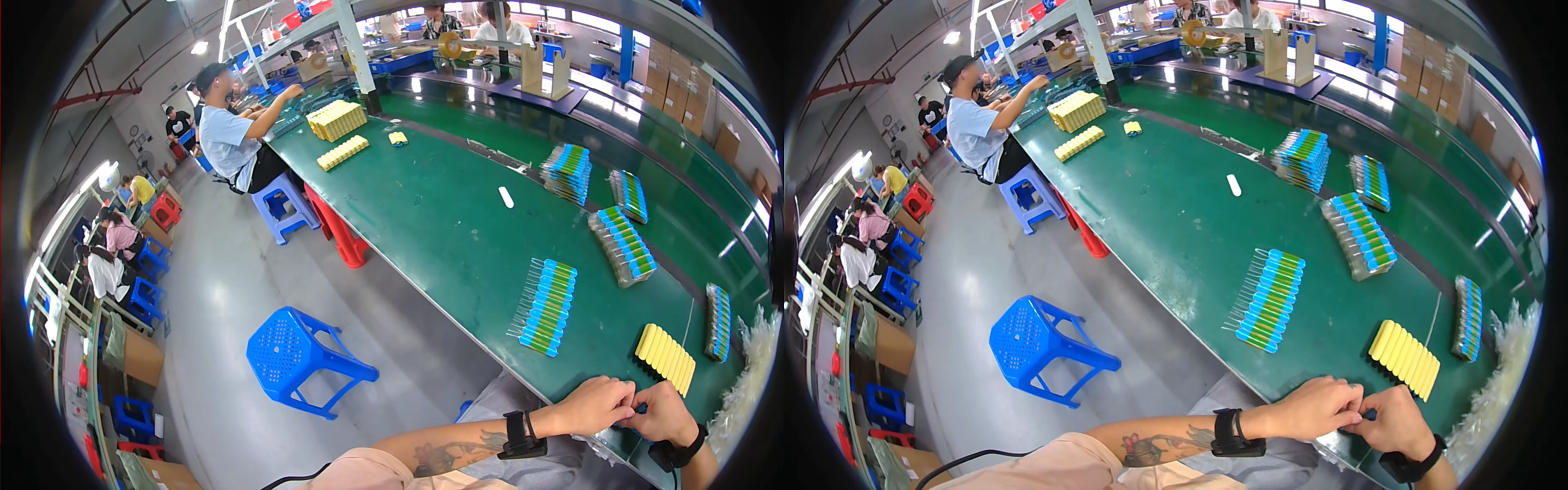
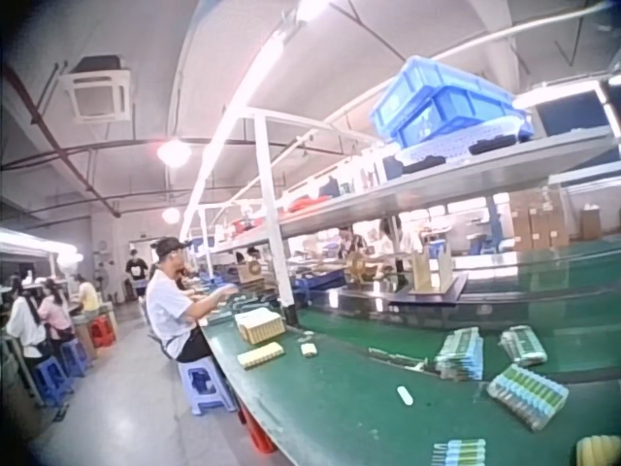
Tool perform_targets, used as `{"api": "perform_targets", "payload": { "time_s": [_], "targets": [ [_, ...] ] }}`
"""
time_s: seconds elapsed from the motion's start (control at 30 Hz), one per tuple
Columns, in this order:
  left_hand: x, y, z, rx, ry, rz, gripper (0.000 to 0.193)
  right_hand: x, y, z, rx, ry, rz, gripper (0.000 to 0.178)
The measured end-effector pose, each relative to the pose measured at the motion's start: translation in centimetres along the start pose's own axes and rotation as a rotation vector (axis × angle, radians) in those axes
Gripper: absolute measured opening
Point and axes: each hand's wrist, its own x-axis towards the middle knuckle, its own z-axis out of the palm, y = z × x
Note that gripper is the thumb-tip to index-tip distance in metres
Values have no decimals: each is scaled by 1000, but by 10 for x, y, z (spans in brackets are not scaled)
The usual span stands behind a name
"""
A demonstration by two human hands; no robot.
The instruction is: The person picks up a stack of blue and green items, places them on a plastic sheet, and folds the sheet over them before repeating the process with a stack of yellow items.
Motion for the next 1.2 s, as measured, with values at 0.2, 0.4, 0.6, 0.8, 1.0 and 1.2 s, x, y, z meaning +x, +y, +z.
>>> {"api": "perform_targets", "payload": {
  "time_s": [0.2, 0.4, 0.6, 0.8, 1.0, 1.2],
  "targets": [
    [-1, 2, 5, 47, 73, 32, 11, 3, 15, 4, -135, 27, 51, 18],
    [-1, -1, 5, 32, 25, 25, 9, 1, 2, -3, -131, -97, 28, 17],
    [-1, 3, 4, 24, 41, 35, 11, 0, 27, 12, -128, 124, -59, 10],
    [-1, 2, 2, 36, 19, 54, 9, -7, 10, 7, -156, 162, 5, 15],
    [-1, 2, 2, 64, -3, 61, 9, -10, 7, 2, -178, 6, 70, 23],
    [-4, -1, 3, 86, -3, 76, 9, -10, 1, 0, -172, -25, 32, 24]
  ]
}}
